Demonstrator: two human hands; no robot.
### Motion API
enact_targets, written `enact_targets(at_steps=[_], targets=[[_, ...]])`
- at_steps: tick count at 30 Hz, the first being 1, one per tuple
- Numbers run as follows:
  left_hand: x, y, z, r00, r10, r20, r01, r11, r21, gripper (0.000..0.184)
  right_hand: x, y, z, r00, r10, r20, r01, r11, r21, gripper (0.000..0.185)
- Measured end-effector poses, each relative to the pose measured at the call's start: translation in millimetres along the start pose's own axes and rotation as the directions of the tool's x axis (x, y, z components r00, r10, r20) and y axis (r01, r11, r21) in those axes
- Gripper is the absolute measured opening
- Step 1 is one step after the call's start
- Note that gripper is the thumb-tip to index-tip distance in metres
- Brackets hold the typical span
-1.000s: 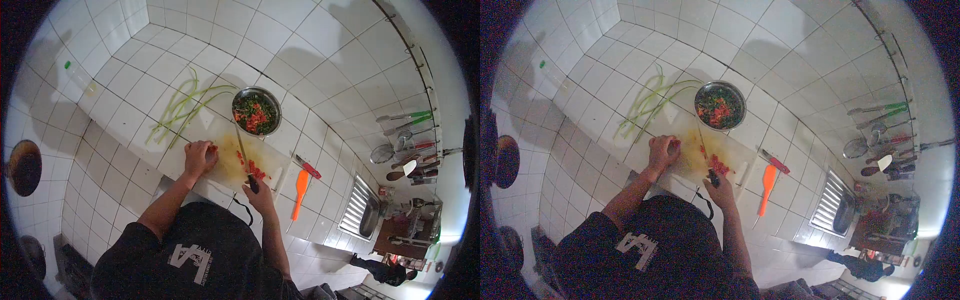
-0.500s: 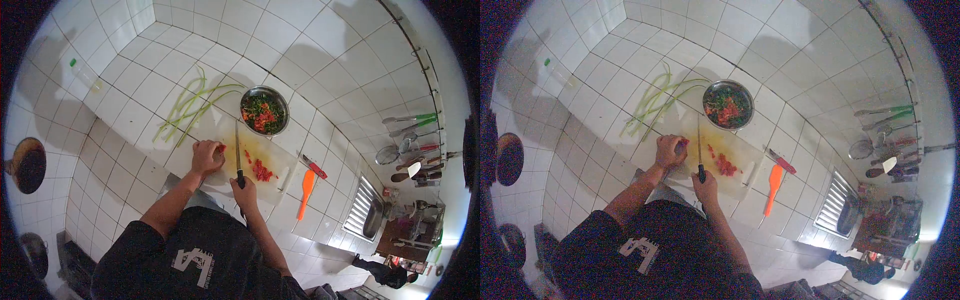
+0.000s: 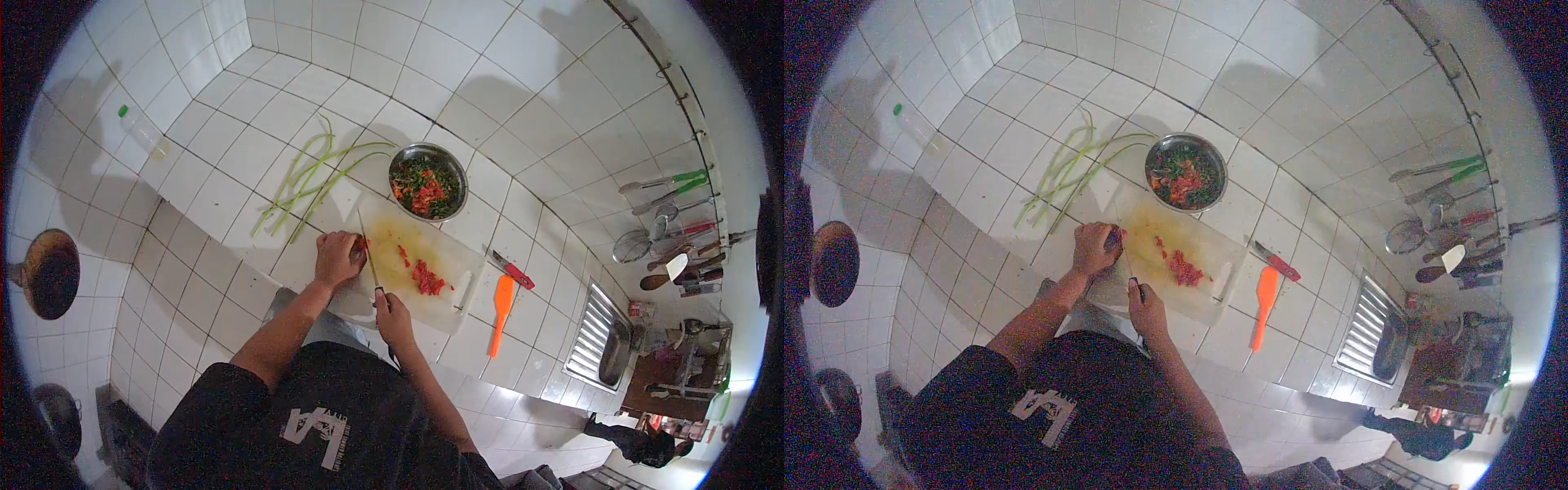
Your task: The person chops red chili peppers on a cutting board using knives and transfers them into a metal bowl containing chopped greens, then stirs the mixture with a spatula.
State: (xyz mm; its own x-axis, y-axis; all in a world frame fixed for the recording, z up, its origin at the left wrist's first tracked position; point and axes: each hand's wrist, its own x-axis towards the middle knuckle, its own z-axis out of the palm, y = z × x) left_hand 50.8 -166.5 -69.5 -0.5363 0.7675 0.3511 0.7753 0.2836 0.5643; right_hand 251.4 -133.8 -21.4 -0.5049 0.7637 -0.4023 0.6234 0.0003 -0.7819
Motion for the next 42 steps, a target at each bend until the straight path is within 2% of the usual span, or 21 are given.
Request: enact_targets(at_steps=[2, 6, 8, 11, 14, 17, 24, 29, 32, 38, 42], targets=[[-1.1, -2.1, 2.5, 1.000, -0.022, 0.020, 0.021, 1.000, 0.007, 0.037, -0.7, -6.9, -5.2, 0.997, 0.053, 0.063, -0.049, 0.996, -0.069, 0.052], [-0.1, 0.8, -1.0, 1.000, -0.006, 0.015, 0.006, 1.000, -0.009, 0.039, -2.8, -4.8, -3.4, 1.000, -0.008, 0.014, 0.010, 0.996, -0.085, 0.051], [0.9, 1.8, -0.8, 0.999, 0.021, -0.044, -0.022, 1.000, -0.022, 0.032, -3.9, -3.9, -0.9, 0.999, -0.037, -0.039, 0.032, 0.994, -0.106, 0.052], [1.3, 7.4, -3.8, 0.998, 0.006, -0.068, -0.007, 1.000, -0.019, 0.032, -2.0, 1.1, -2.5, 1.000, -0.007, -0.003, 0.007, 0.989, -0.147, 0.053], [1.2, 6.2, -3.5, 0.998, 0.022, -0.055, -0.021, 1.000, 0.007, 0.032, -2.9, 3.7, -3.6, 0.998, -0.068, -0.009, 0.066, 0.992, -0.111, 0.050], [1.2, 5.2, -4.5, 1.000, -0.014, 0.010, 0.014, 1.000, -0.008, 0.033, -2.2, 6.6, -2.5, 0.999, -0.041, -0.011, 0.039, 0.993, -0.115, 0.050], [2.2, 8.6, -6.2, 0.999, 0.008, -0.053, -0.008, 1.000, 0.008, 0.034, -3.1, 5.3, -2.6, 0.998, -0.055, -0.006, 0.054, 0.992, -0.116, 0.052], [3.0, 11.6, -10.1, 0.997, 0.020, -0.069, -0.022, 0.999, -0.033, 0.032, -3.4, -3.6, -6.6, 0.999, 0.027, 0.020, -0.024, 0.993, -0.118, 0.052], [2.9, 13.5, -15.7, 1.000, 0.008, -0.026, -0.009, 1.000, -0.021, 0.034, -1.6, -0.4, -4.9, 1.000, 0.023, 0.009, -0.022, 0.985, -0.172, 0.051], [-2.2, 0.7, 0.4, 0.999, -0.001, -0.032, -0.001, 0.997, -0.073, 0.040, 1.7, 2.0, -2.6, 0.999, 0.046, 0.008, -0.044, 0.985, -0.167, 0.051], [0.1, 5.7, -3.4, 0.998, 0.015, -0.068, -0.016, 1.000, -0.019, 0.037, 0.9, -5.9, -6.7, 0.996, 0.081, 0.041, -0.072, 0.979, -0.191, 0.051]])
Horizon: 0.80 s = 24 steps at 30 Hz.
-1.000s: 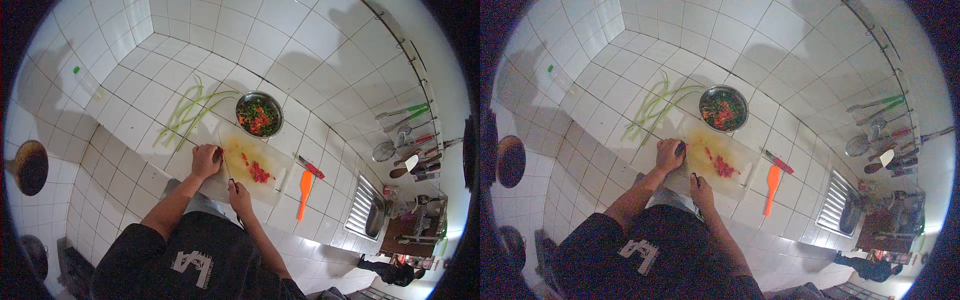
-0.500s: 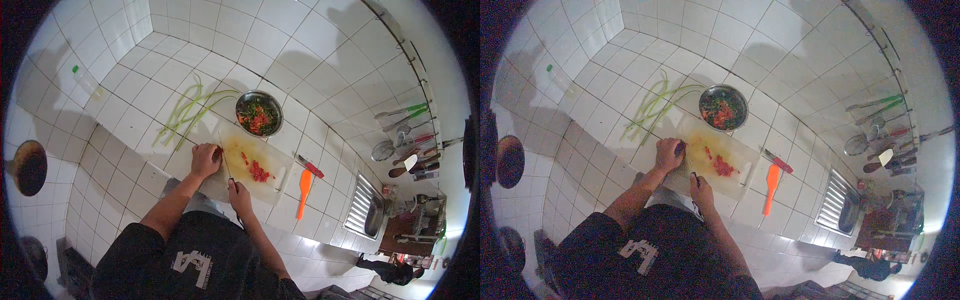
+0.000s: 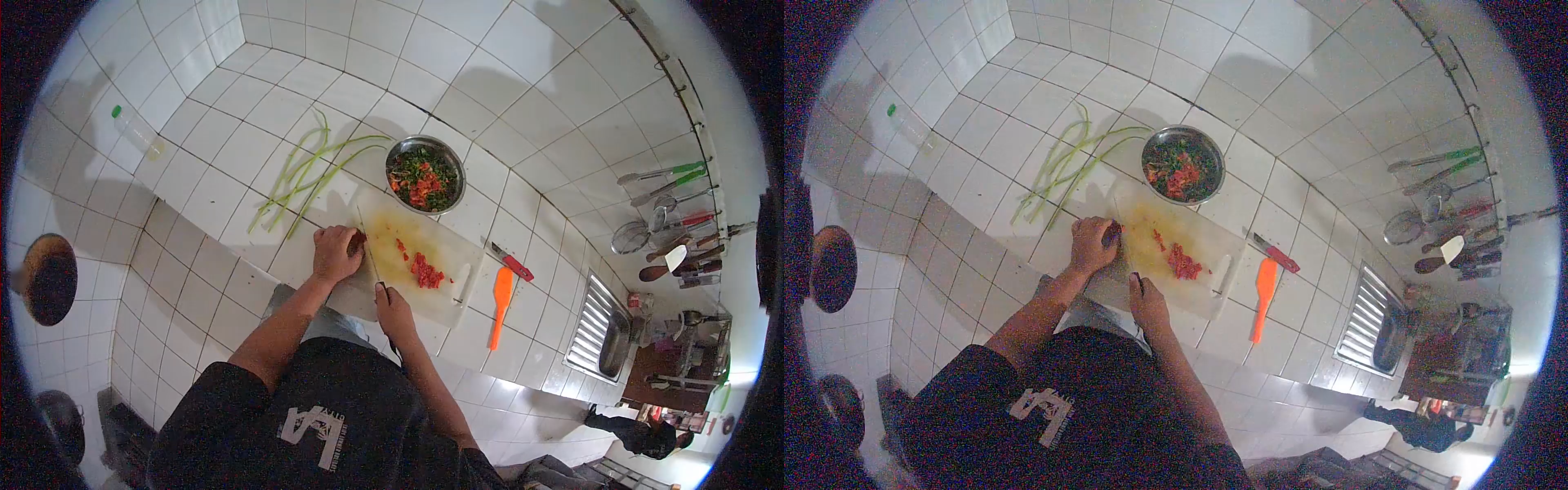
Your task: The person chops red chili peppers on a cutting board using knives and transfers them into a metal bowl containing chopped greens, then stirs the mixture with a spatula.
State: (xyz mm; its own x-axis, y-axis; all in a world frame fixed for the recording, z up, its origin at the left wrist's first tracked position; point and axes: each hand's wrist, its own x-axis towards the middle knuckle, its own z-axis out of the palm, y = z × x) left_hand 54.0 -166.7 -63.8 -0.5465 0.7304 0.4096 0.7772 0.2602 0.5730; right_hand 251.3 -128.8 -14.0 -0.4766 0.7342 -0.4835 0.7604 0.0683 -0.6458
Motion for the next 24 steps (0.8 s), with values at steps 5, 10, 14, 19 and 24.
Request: enact_targets(at_steps=[5, 10, 14, 19, 24], targets=[[0.0, -5.4, 3.1, 0.999, -0.006, 0.047, 0.006, 1.000, 0.009, 0.036, 1.5, 0.7, 0.1, 0.995, -0.087, 0.040, 0.086, 0.996, 0.025, 0.056], [1.3, -0.9, -1.7, 0.999, -0.001, 0.038, 0.000, 1.000, 0.015, 0.037, 4.0, -2.6, -0.9, 0.996, -0.077, 0.050, 0.078, 0.997, -0.014, 0.057], [2.7, 0.6, -3.0, 0.997, -0.019, 0.075, 0.017, 0.999, 0.031, 0.038, 2.2, -11.4, -6.0, 0.992, -0.118, 0.043, 0.120, 0.992, -0.045, 0.058], [-1.9, -10.8, 12.1, 0.998, 0.041, 0.058, -0.043, 0.999, 0.028, 0.038, 7.6, -7.3, -0.8, 0.997, -0.082, -0.011, 0.082, 0.996, -0.023, 0.053], [-3.4, -24.4, 16.5, 0.990, 0.115, 0.082, -0.122, 0.989, 0.078, 0.039, 6.1, -16.8, -5.8, 0.993, -0.117, -0.026, 0.115, 0.992, -0.047, 0.058]])
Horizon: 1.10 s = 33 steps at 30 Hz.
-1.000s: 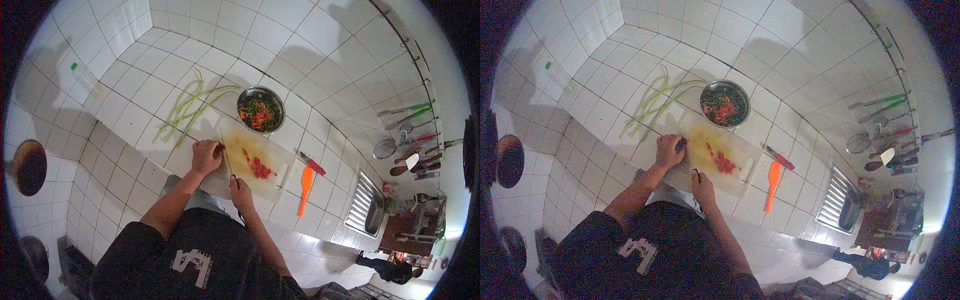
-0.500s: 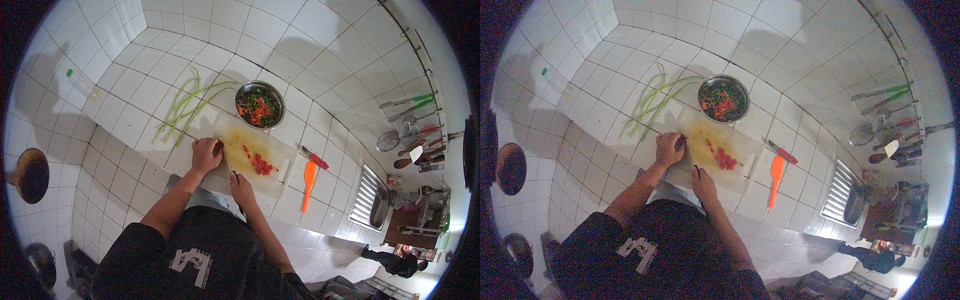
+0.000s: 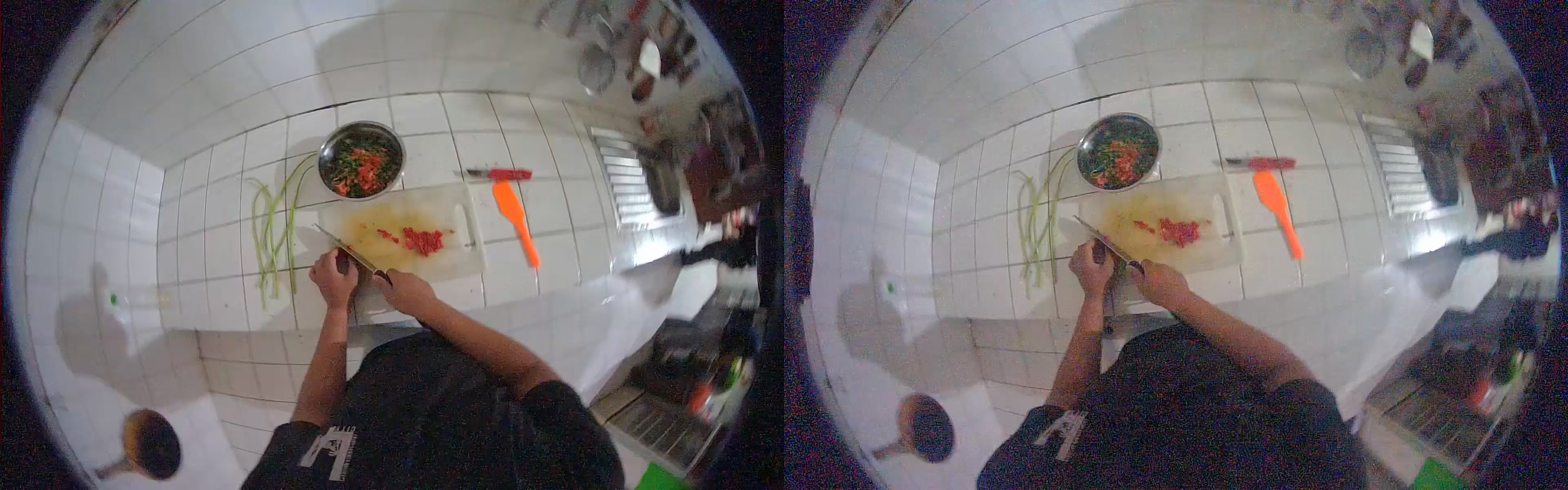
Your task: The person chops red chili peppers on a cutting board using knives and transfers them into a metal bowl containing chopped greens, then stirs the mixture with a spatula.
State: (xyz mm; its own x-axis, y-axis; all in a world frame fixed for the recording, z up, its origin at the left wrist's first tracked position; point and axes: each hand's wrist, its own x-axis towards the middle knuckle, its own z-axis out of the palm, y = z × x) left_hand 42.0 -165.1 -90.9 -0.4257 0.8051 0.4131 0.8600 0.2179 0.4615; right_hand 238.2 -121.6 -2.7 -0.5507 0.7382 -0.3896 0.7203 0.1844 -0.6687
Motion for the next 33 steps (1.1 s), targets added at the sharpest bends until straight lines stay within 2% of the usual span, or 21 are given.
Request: enact_targets(at_steps=[5, 6, 8, 9, 12, 19, 22, 24, 27, 33], targets=[[0.0, -12.0, 9.5, 0.999, -0.030, -0.023, 0.031, 0.999, 0.045, 0.043, -4.6, -7.6, -12.0, 0.999, 0.033, 0.027, -0.035, 0.997, 0.066, 0.058], [-0.2, -18.9, 11.6, 1.000, 0.006, -0.006, -0.006, 0.999, 0.047, 0.043, -6.3, -8.6, -14.2, 0.998, 0.039, 0.046, -0.042, 0.997, 0.068, 0.059], [-1.1, -30.6, 17.1, 0.994, -0.077, 0.082, 0.078, 0.997, -0.001, 0.044, -5.3, -4.3, -10.7, 0.999, 0.032, 0.011, -0.033, 0.996, 0.080, 0.059], [0.8, -28.8, 15.5, 0.994, -0.056, 0.097, 0.056, 0.998, 0.001, 0.044, -6.9, -3.8, -10.5, 1.000, 0.014, 0.001, -0.014, 0.998, 0.062, 0.058], [0.3, -24.8, 12.4, 0.999, 0.009, 0.040, -0.009, 1.000, 0.000, 0.044, -9.8, -2.5, -13.4, 0.998, 0.045, 0.045, -0.049, 0.995, 0.089, 0.058], [3.5, -18.8, 11.3, 0.999, -0.011, 0.042, 0.011, 1.000, 0.002, 0.042, -18.4, 5.7, -12.7, 0.997, 0.068, 0.030, -0.071, 0.991, 0.113, 0.059], [3.8, -15.4, 7.3, 0.999, -0.019, 0.048, 0.019, 1.000, 0.008, 0.040, -23.1, 7.8, -17.1, 0.999, 0.030, -0.018, -0.029, 0.995, 0.098, 0.058], [3.7, -13.9, 9.1, 0.999, -0.025, 0.034, 0.025, 1.000, -0.005, 0.039, -26.6, 7.4, -24.0, 0.996, 0.072, 0.048, -0.076, 0.993, 0.092, 0.057], [3.2, -9.2, 7.9, 1.000, -0.004, -0.004, 0.004, 1.000, -0.007, 0.036, -30.3, 11.9, -24.2, 0.995, 0.080, 0.056, -0.085, 0.992, 0.089, 0.058], [4.9, 3.8, -1.2, 0.996, -0.062, 0.057, 0.064, 0.997, -0.041, 0.032, -39.1, 22.9, -22.3, 0.990, 0.115, 0.076, -0.122, 0.989, 0.086, 0.058]])
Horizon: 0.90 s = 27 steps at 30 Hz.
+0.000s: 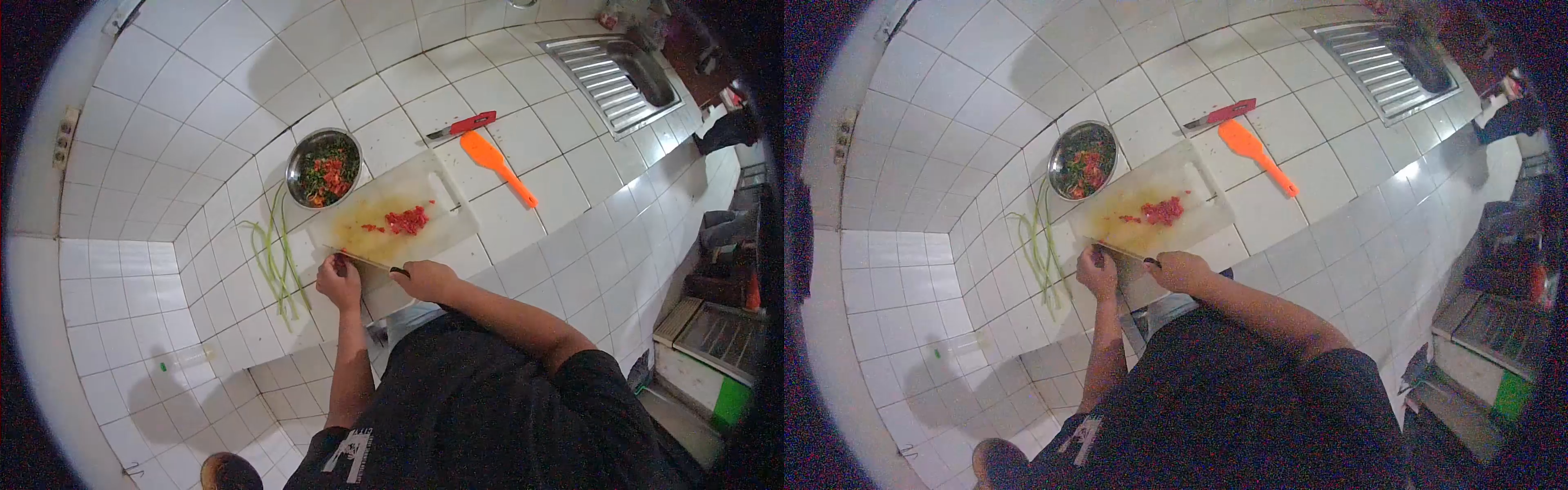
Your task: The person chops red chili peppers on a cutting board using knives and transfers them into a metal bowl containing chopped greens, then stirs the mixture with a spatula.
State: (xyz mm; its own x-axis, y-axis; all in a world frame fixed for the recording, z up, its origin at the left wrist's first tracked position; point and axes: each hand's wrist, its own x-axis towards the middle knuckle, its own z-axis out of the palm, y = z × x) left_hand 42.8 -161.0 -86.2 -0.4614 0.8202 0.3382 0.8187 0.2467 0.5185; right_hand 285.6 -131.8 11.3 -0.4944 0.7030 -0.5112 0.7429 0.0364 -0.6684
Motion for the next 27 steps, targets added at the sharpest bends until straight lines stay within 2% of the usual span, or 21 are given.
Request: enact_targets(at_steps=[2, 5, 8, 13, 15, 17, 22, 24, 26, 27], targets=[[0.8, 1.6, 1.9, 1.000, -0.026, -0.006, 0.026, 1.000, 0.018, 0.032, -3.7, 3.5, 0.1, 1.000, 0.016, 0.007, -0.016, 1.000, 0.008, 0.058], [-1.2, 1.5, 1.9, 0.999, 0.018, -0.029, -0.017, 0.999, 0.040, 0.033, -14.7, -0.2, -9.4, 0.998, 0.053, 0.033, -0.053, 0.999, 0.009, 0.059], [0.5, 12.9, -6.4, 0.999, -0.022, 0.033, 0.021, 1.000, 0.015, 0.033, -18.3, 5.2, -9.9, 0.996, 0.072, 0.052, -0.072, 0.997, 0.001, 0.060], [4.1, 2.9, -2.3, 0.999, -0.005, 0.052, 0.007, 0.999, -0.032, 0.034, -21.2, -3.7, -6.3, 0.992, 0.102, 0.073, -0.102, 0.995, 0.008, 0.060], [0.6, -3.1, -1.4, 0.996, -0.016, 0.086, 0.019, 0.999, -0.026, 0.035, -21.2, -4.3, 1.1, 0.998, 0.029, -0.058, -0.029, 1.000, 0.000, 0.057], [1.1, -1.2, -2.0, 0.998, 0.056, 0.034, -0.058, 0.996, 0.062, 0.037, -16.1, -7.7, 4.1, 0.998, 0.016, -0.058, -0.015, 1.000, 0.016, 0.055], [2.3, -23.3, 5.3, 0.990, 0.140, 0.031, -0.143, 0.986, 0.089, 0.040, 8.1, -23.4, 16.1, 0.990, -0.032, -0.140, 0.038, 0.998, 0.044, 0.051], [4.2, -29.4, 3.9, 0.986, 0.159, 0.040, -0.163, 0.980, 0.118, 0.041, 19.7, -31.1, 16.0, 0.996, -0.035, -0.087, 0.038, 0.999, 0.033, 0.052], [6.6, -30.5, -0.9, 0.984, 0.094, 0.154, -0.118, 0.981, 0.156, 0.046, 34.0, -35.6, 25.4, 0.992, -0.045, -0.114, 0.049, 0.998, 0.034, 0.051], [7.4, -25.8, -4.3, 0.982, 0.106, 0.158, -0.132, 0.979, 0.158, 0.046, 39.8, -37.2, 29.2, 0.990, -0.056, -0.130, 0.059, 0.998, 0.023, 0.051]])
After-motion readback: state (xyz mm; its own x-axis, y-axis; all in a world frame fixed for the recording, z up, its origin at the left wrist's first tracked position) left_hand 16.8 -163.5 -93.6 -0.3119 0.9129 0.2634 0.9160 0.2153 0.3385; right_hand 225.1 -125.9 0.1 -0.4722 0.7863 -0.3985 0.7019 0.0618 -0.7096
